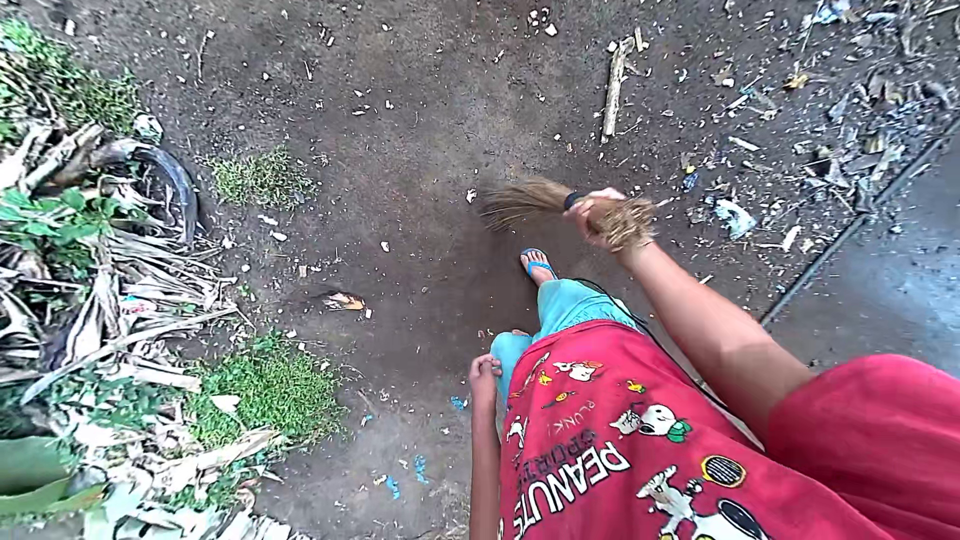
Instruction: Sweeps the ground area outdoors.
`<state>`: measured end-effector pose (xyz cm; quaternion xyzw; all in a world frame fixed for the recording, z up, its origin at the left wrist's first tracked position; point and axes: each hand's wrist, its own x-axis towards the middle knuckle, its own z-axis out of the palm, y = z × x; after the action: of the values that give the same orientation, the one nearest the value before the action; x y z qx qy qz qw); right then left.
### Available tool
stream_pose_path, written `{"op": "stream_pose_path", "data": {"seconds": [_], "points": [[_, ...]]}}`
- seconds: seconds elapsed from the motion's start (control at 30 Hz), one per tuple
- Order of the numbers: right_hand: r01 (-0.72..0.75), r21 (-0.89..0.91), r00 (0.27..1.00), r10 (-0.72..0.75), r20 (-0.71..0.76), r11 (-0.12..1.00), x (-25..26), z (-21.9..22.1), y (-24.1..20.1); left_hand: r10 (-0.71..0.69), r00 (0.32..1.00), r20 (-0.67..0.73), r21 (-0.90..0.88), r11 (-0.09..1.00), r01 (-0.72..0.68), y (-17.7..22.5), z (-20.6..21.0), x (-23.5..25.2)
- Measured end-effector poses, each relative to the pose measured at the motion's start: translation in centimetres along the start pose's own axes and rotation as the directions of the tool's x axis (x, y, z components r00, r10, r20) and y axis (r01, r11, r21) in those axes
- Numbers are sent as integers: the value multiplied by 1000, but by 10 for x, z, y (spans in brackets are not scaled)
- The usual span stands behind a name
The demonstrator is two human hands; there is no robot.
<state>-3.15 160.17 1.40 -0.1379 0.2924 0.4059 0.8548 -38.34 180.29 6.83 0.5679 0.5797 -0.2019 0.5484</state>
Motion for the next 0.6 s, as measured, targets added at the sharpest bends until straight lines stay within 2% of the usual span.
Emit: {"op": "stream_pose_path", "data": {"seconds": [0.03, 0.07, 0.1, 0.13, 0.17, 0.2, 0.23, 0.3, 0.33, 0.43, 0.5, 0.57, 0.6], "points": [[108, 182, 993, -115, 28, 977, -5, 0, -26, 14, 1000, -4, -7, 1000, -14, 6, 0, 2], [148, 345, 982, -179, 58, 927, -8, 2, -48, 24, 1000, -10, -19, 1000, -24, 10, 1, 5], [171, 346, 976, -207, 70, 923, -10, 9, -62, 30, 999, -16, -23, 999, -31, 12, 3, 5], [213, 204, 975, -223, 25, 955, -15, 15, -68, 26, 1000, -15, -19, 999, -27, 10, 5, 5], [265, -75, 958, -271, -93, 961, -19, 22, -65, 22, 1000, -6, -15, 1000, -22, 9, 9, 6], [262, -337, 917, -342, -206, 904, -20, 30, -59, 19, 1000, 11, -15, 1000, -19, 8, 12, 9], [217, -500, 865, -402, -299, 839, -20, 34, -50, 16, 1000, 22, -14, 1000, -16, 9, 16, 9], [148, -609, 808, -450, -379, 779, -23, 30, -37, 18, 1000, 21, -56, 998, -17, 20, 22, 6], [114, -623, 810, -435, -392, 774, -30, 33, -32, 39, 999, 36, -100, 994, -35, 28, 24, 4], [-28, -651, 890, -277, -362, 759, -68, 56, -8, 136, 975, 174, -238, 967, -92, 63, 34, 3], [-188, -688, 942, -69, -327, 701, -88, 75, 18, 174, 935, 308, -313, 947, -73, 95, 46, 9], [-343, -711, 938, 192, -287, 614, -97, 93, 49, 196, 877, 439, -411, 912, 2, 129, 57, 11], [-396, -712, 915, 313, -254, 581, -94, 98, 65, 225, 872, 435, -487, 873, 18, 145, 63, 9]]}}
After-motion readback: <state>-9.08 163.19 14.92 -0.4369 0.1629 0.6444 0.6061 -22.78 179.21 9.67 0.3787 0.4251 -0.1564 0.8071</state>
